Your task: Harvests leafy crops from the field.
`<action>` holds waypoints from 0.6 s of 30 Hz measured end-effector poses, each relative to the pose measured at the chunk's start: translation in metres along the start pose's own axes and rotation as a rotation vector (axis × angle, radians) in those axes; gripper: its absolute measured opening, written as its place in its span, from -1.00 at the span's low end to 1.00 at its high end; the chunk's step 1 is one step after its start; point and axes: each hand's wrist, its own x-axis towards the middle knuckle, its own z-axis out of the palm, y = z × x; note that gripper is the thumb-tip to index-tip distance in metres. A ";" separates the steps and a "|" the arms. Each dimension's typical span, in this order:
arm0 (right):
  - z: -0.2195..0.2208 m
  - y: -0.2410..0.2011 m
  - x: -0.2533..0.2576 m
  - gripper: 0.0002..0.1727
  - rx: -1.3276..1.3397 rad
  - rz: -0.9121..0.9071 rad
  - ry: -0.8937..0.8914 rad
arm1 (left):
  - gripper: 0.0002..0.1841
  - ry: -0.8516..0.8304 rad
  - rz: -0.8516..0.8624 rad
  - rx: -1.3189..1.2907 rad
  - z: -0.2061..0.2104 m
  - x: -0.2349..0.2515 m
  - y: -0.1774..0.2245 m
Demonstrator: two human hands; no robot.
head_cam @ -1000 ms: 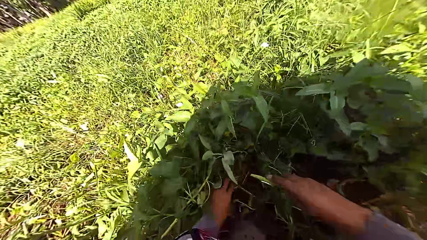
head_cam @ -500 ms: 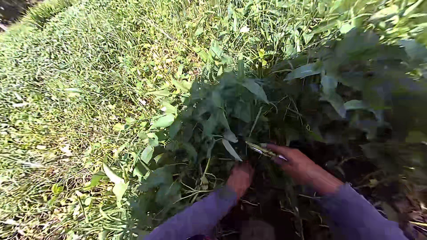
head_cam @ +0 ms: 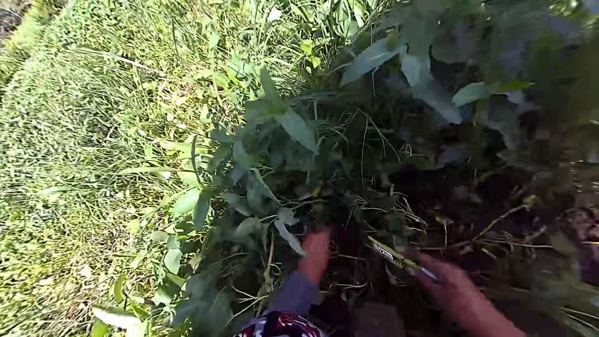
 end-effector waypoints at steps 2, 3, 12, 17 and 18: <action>0.011 0.000 0.001 -0.57 0.033 0.004 0.025 | -0.69 0.066 -0.032 -0.090 0.001 -0.012 -0.008; 0.015 0.000 0.001 -0.57 0.042 0.000 0.038 | -0.69 0.126 -0.050 -0.147 0.002 -0.019 -0.016; 0.003 0.005 0.016 -0.63 -0.042 -0.006 0.010 | -0.39 -0.015 -0.216 -0.121 -0.014 -0.005 -0.001; -0.010 0.000 0.015 -0.66 -0.084 0.015 0.001 | -0.55 -0.129 -0.207 0.006 -0.004 0.000 -0.001; -0.008 0.001 0.014 -0.66 -0.084 0.016 0.000 | -0.62 -0.142 -0.194 0.010 -0.007 0.000 -0.004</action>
